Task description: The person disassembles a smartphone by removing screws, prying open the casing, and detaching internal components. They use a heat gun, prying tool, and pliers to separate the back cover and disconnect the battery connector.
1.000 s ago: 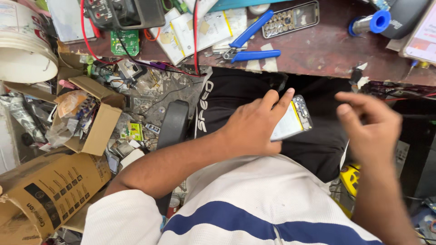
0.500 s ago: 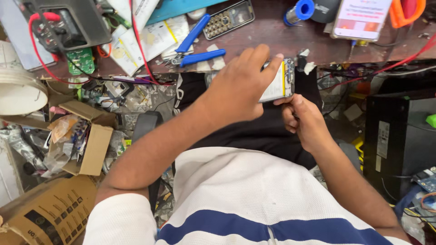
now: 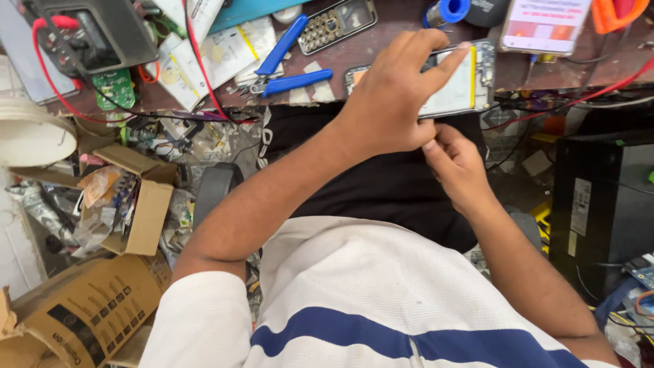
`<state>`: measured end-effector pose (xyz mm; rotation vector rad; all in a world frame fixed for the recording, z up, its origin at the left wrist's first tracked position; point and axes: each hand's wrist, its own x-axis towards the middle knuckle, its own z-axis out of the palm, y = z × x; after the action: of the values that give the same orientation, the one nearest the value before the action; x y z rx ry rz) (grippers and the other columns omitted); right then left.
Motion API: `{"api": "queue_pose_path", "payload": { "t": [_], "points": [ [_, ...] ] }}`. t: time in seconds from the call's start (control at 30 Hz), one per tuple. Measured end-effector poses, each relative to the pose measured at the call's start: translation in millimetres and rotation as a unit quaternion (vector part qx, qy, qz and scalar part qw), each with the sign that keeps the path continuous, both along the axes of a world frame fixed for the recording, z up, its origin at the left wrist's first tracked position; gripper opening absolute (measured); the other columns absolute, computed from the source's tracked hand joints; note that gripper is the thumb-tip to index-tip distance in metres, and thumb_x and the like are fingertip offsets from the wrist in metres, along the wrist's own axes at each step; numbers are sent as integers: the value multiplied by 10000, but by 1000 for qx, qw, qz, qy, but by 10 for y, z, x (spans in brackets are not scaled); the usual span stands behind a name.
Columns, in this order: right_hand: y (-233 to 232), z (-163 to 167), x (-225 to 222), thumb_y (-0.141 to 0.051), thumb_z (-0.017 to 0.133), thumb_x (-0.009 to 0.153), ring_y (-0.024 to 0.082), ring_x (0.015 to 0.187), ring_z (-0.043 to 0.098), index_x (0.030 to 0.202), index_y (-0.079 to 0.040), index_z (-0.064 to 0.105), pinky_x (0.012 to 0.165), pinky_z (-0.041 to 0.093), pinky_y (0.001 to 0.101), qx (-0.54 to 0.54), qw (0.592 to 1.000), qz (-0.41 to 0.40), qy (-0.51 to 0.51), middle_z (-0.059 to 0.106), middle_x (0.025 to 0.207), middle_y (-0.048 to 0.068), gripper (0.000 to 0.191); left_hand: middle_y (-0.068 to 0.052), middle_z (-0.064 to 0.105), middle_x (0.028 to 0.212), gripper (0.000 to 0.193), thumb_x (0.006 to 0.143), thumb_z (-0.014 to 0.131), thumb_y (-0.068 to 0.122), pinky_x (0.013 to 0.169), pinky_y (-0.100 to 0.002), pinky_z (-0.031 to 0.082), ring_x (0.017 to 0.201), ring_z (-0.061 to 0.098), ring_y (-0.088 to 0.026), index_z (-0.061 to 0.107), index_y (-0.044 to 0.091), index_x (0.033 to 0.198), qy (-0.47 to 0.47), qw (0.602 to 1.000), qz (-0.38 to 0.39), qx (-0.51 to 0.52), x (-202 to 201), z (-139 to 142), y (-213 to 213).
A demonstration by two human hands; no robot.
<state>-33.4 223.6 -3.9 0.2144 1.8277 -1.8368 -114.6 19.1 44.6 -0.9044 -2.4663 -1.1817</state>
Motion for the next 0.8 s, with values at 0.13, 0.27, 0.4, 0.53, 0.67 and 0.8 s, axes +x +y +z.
{"api": "queue_pose_path", "payload": {
  "t": [0.13,0.27,0.4,0.53,0.67,0.8],
  "points": [
    [-44,22,-51,-326,535,1027,79,613,415,1271,-26,620,558,374,241,-188,981,-40,-5,469,695,-35,396,-113,559,1345,986,716,859,154,1048,-393,507,1221,564,-313,408,155,1593,-31,999,-12,5,70,5,-131],
    [-222,12,-64,-347,519,1139,120,637,416,841,-79,522,572,375,278,-146,986,-75,10,455,706,-2,401,-85,594,1297,953,763,821,120,1053,-374,524,1225,596,-291,340,181,1584,-55,998,-27,-5,167,108,-285],
    [-356,-7,-40,-357,525,1103,109,597,376,763,-112,483,553,357,277,-135,985,-105,-31,415,654,-16,421,-165,579,1301,879,724,854,216,1054,-449,466,1227,561,-360,428,119,1487,21,999,-31,-16,192,227,-563],
    [-389,40,-65,-388,538,1106,99,612,368,744,-116,480,562,352,272,-163,980,-94,-56,404,660,-27,456,-80,600,1152,310,904,842,201,979,-439,446,1123,558,-289,718,114,1174,3,982,104,-159,282,343,-1054],
    [-529,91,-145,-434,555,1072,85,608,349,763,-131,482,554,335,262,-164,979,-88,-84,390,655,-38,439,-53,548,1009,284,841,818,231,825,-424,389,986,521,-280,752,78,1071,31,941,186,-282,337,356,-1373],
    [-774,96,-231,-482,561,1066,68,588,363,807,-100,562,527,336,245,-127,983,-110,-71,399,641,-47,461,-59,545,965,253,887,832,235,828,-430,395,967,528,-283,747,79,1067,54,934,224,-274,361,276,-1408]
  ]
}}
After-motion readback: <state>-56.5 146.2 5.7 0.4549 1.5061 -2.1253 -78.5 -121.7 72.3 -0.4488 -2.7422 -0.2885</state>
